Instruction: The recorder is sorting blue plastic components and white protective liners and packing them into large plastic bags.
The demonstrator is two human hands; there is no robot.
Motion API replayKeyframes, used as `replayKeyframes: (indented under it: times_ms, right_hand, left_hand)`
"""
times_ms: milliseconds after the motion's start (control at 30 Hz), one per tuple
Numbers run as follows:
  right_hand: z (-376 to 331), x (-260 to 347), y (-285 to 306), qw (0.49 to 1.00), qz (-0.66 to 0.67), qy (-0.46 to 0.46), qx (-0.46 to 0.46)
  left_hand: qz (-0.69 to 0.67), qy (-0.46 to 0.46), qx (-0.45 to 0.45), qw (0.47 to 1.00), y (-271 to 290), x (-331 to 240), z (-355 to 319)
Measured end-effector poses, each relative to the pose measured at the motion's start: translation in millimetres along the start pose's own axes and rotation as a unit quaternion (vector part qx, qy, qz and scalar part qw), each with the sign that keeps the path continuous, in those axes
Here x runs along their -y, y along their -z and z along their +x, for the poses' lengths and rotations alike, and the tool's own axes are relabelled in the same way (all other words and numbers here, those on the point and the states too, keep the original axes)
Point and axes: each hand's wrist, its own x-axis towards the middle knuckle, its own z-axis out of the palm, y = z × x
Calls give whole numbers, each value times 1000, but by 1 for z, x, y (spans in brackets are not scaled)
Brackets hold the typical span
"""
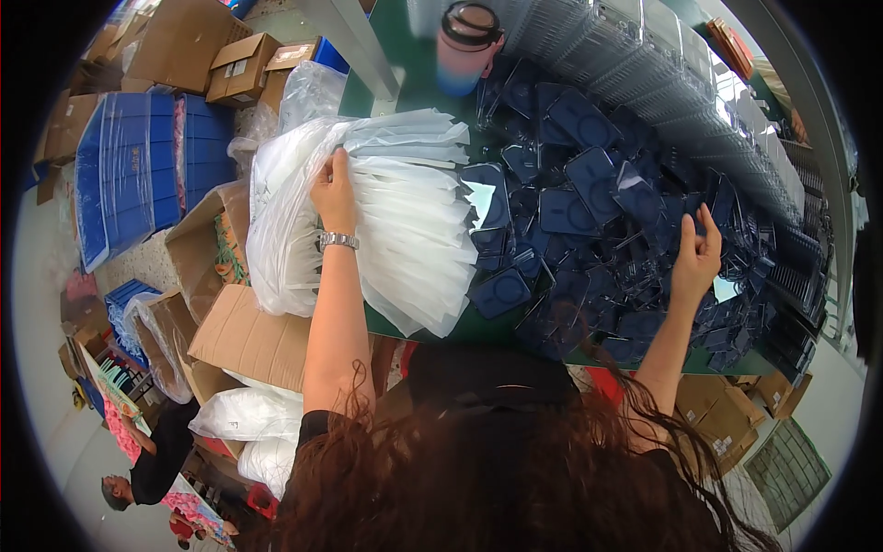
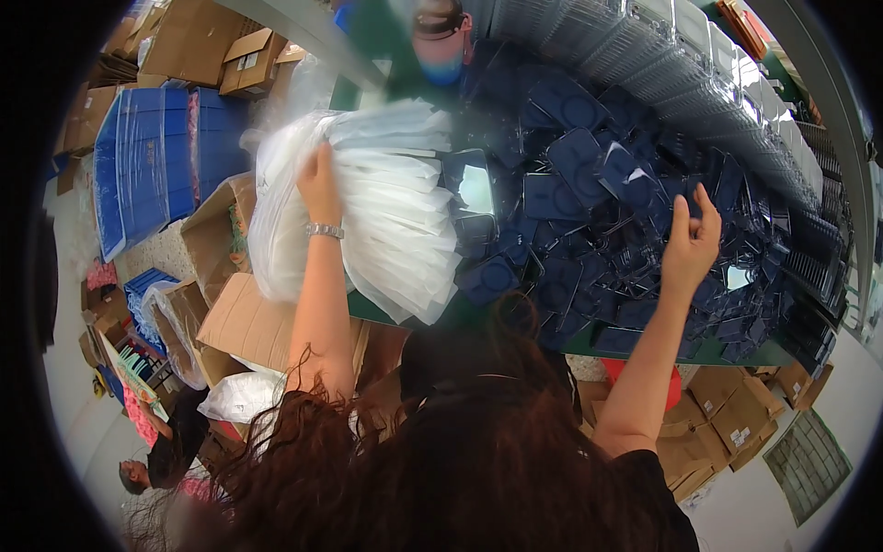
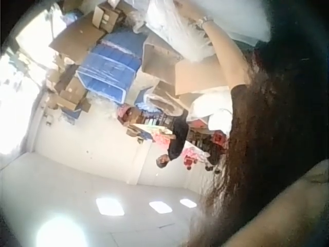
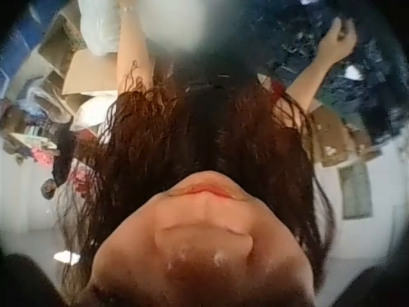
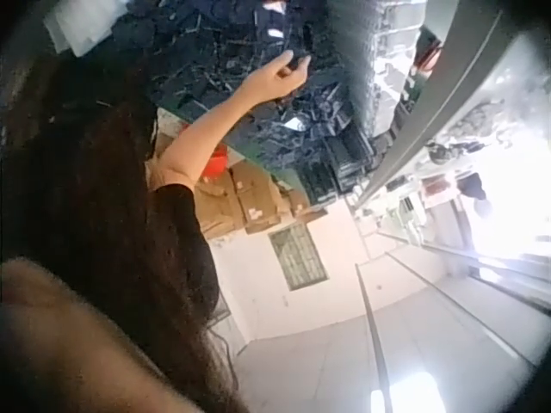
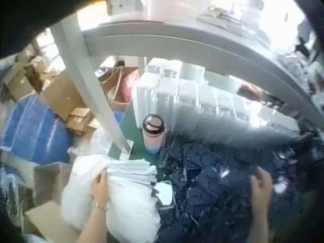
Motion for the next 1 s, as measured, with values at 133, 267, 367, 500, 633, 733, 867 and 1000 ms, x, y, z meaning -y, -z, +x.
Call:
replayKeyframes:
  times_ms: [133, 267, 367, 500, 633, 733, 867, 1000]
  right_hand:
    - [-28, 89, -82, 988, 41, 123, 81]
    - [-51, 100, -196, 940, 11, 258, 222]
    - [-62, 108, -240, 920, -83, 269, 272]
    - [-68, 109, -249, 904, -78, 271, 320]
    - [-79, 98, -241, 905, 24, 256, 340]
    - [-85, 103, -242, 909, 85, 242, 330]
    - [-75, 123, -229, 912, 97, 218, 332]
    - [-84, 133, -227, 905, 136, 170, 367]
  left_hand:
    - [41, -70, 17, 997, 6, 11, -1]
    - [86, 5, 48, 995, 1, 10, 2]
    - [105, -67, 58, 990, 2, 8, 2]
    - [174, -60, 35, 982, 7, 4, -3]
    - [166, -111, 6, 980, 3, 2, -7]
    - [176, -137, -21, 975, 3, 12, 0]
    - [241, -144, -47, 959, -8, 19, 5]
    - [300, -137, -60, 942, 1, 35, 16]
